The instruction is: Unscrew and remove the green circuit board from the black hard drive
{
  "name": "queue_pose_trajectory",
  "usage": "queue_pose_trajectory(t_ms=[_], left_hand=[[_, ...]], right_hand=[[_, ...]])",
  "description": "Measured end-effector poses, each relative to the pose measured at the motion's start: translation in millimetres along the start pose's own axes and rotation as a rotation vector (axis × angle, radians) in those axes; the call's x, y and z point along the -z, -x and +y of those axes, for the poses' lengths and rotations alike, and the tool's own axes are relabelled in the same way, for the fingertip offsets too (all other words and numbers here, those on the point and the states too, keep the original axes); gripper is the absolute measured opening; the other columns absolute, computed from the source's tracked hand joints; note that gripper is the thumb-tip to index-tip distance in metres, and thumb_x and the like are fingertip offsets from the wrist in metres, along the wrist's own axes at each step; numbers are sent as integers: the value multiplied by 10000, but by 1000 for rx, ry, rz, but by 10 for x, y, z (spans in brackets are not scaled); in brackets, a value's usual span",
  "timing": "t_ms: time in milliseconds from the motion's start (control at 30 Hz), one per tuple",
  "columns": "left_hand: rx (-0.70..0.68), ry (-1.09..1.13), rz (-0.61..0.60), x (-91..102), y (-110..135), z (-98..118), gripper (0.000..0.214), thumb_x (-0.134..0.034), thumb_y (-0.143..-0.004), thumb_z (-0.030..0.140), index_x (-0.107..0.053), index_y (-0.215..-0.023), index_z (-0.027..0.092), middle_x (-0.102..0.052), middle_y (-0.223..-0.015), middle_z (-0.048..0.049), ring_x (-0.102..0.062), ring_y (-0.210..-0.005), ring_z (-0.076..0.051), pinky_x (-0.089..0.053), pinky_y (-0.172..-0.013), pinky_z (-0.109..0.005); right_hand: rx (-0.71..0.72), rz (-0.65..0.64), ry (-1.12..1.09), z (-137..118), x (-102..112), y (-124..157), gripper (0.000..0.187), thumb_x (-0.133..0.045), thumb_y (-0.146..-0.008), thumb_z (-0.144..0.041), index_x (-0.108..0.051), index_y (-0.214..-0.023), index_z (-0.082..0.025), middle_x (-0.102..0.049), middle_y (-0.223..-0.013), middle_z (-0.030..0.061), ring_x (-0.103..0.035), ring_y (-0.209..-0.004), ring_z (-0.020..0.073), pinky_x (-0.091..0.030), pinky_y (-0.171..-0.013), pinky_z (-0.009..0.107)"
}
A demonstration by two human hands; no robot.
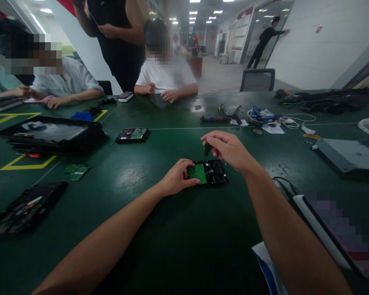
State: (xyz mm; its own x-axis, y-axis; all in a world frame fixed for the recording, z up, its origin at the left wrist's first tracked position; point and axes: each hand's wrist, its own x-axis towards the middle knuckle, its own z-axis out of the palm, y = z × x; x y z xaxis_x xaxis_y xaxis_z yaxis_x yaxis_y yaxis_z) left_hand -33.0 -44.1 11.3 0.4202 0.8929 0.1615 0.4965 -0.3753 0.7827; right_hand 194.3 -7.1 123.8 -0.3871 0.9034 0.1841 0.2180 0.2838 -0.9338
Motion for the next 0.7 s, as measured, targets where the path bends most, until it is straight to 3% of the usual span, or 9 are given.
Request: queue_pose_trajectory(t_ms=[133, 233, 400, 700], left_hand=[[-3, -2, -1, 14, 2, 23, 612, -804, -807, 492, -574, -1306, 221, -512, -1375, -124, -587, -751, -133, -568, -681, -337], [4, -1, -10, 25, 6, 37, 620, -799, -808, 507, -573, -1311, 224, -509, -1380, -126, -589, -747, -135, -570, -672, -340], [5, -8, -6, 25, 7, 41, 615, -799, -808, 502, -576, -1307, 221, -511, -1381, -127, -592, -752, -135, -576, -685, -346], [4, -4, 4, 13, 5, 35, 618, -805, -808, 495, -576, -1310, 218, -512, -1374, -120, -581, -746, -127, -570, -686, -340]], right_hand=[[7, 80, 64, 19, 1, 2, 248, -677, -909, -459, -675, -931, -212, -638, -796, 13, -518, -619, 112, -370, -516, 259], [-11, 115, 64, 38, 3, -1, 238, -702, -885, -445, -642, -900, -215, -666, -835, 25, -539, -618, 117, -379, -508, 258], [7, 36, 3, 26, -2, -2, 229, -597, -953, -445, -659, -959, -225, -728, -1036, 55, -514, -563, 86, -374, -473, 249], [-27, -5, -60, 5, -5, -11, 236, -514, -964, -310, -707, -1069, -226, -703, -991, 59, -558, -590, 105, -394, -466, 259]])
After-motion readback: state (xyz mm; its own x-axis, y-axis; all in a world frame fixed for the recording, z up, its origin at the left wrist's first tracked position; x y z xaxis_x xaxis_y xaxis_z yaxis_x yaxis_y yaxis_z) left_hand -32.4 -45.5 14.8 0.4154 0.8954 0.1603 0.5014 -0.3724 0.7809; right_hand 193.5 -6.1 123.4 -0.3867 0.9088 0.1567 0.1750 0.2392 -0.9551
